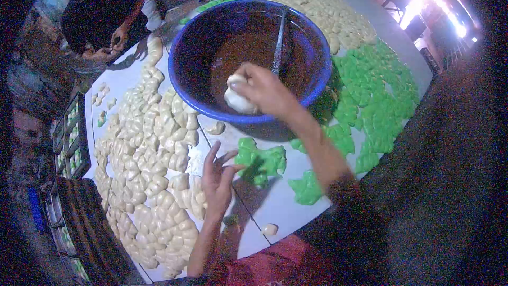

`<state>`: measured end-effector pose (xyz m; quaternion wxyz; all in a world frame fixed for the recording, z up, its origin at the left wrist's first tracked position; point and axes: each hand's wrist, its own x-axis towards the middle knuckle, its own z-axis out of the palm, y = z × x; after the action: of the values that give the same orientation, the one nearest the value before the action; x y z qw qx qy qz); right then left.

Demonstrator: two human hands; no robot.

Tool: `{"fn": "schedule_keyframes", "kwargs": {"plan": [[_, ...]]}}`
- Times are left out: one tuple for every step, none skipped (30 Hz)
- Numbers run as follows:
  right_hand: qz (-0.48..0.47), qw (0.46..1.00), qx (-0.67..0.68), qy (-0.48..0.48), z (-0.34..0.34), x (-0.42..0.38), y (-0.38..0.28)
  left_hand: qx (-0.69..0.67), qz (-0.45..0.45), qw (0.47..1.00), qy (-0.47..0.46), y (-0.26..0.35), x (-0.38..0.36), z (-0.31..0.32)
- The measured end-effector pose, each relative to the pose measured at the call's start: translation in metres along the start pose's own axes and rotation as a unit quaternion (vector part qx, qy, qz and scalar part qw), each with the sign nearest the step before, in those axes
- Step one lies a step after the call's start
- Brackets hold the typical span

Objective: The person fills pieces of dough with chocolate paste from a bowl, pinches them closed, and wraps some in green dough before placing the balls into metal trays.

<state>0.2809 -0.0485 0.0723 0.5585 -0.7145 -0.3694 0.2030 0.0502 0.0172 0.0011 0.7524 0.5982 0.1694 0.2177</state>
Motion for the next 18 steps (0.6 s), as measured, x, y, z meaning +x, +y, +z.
{"fn": "schedule_keyframes", "kwargs": {"plan": [[-0.008, 0.993, -0.111, -0.044, -0.007, 0.022, 0.009, 0.019, -0.032, 0.999, 0.018, 0.002, 0.000, -0.011], [-0.016, 0.971, -0.222, -0.087, -0.010, 0.038, 0.015, 0.037, -0.062, 0.997, 0.036, 0.004, 0.000, -0.020], [-0.016, 0.942, -0.301, -0.147, -0.009, 0.048, 0.024, 0.042, -0.059, 0.996, 0.052, 0.005, 0.000, -0.028], [-0.016, 0.903, -0.376, -0.206, -0.006, 0.057, 0.033, 0.048, -0.056, 0.995, 0.068, 0.007, -0.001, -0.034], [-0.015, 0.855, -0.448, -0.263, -0.002, 0.064, 0.041, 0.053, -0.053, 0.994, 0.084, 0.008, 0.000, -0.039], [-0.022, 0.840, -0.452, -0.300, 0.002, 0.066, 0.050, 0.056, -0.061, 0.993, 0.086, 0.010, 0.001, -0.041], [-0.028, 0.824, -0.455, -0.338, 0.008, 0.064, 0.058, 0.058, -0.072, 0.992, 0.090, 0.012, 0.000, -0.042], [-0.033, 0.806, -0.457, -0.376, 0.013, 0.061, 0.065, 0.060, -0.083, 0.990, 0.093, 0.012, -0.003, -0.044], [-0.017, 0.800, -0.440, -0.406, 0.014, 0.059, 0.062, 0.070, -0.096, 0.989, 0.091, 0.009, -0.004, -0.046], [-0.005, 0.813, -0.419, -0.404, 0.012, 0.060, 0.060, 0.078, -0.094, 0.989, 0.083, 0.006, -0.003, -0.047], [0.008, 0.826, -0.397, -0.400, 0.010, 0.061, 0.059, 0.087, -0.092, 0.989, 0.075, 0.003, -0.003, -0.047], [0.022, 0.838, -0.375, -0.396, 0.009, 0.061, 0.059, 0.095, -0.090, 0.989, 0.067, 0.001, -0.004, -0.048], [0.052, 0.830, -0.383, -0.403, 0.008, 0.060, 0.061, 0.084, -0.103, 0.989, 0.066, 0.001, -0.004, -0.046], [0.062, 0.841, -0.364, -0.394, 0.010, 0.059, 0.060, 0.080, -0.101, 0.990, 0.061, 0.000, -0.003, -0.045], [0.072, 0.853, -0.346, -0.384, 0.014, 0.059, 0.058, 0.077, -0.098, 0.991, 0.054, -0.003, -0.003, -0.043], [0.081, 0.863, -0.329, -0.375, 0.014, 0.059, 0.055, 0.073, -0.095, 0.992, 0.049, -0.004, -0.002, -0.042], [0.107, 0.889, -0.274, -0.352, 0.010, 0.058, 0.052, 0.092, -0.105, 0.990, 0.035, -0.005, -0.002, -0.042], [0.131, 0.910, -0.217, -0.329, 0.007, 0.058, 0.048, 0.095, -0.104, 0.990, 0.024, -0.001, -0.001, -0.040]]}}
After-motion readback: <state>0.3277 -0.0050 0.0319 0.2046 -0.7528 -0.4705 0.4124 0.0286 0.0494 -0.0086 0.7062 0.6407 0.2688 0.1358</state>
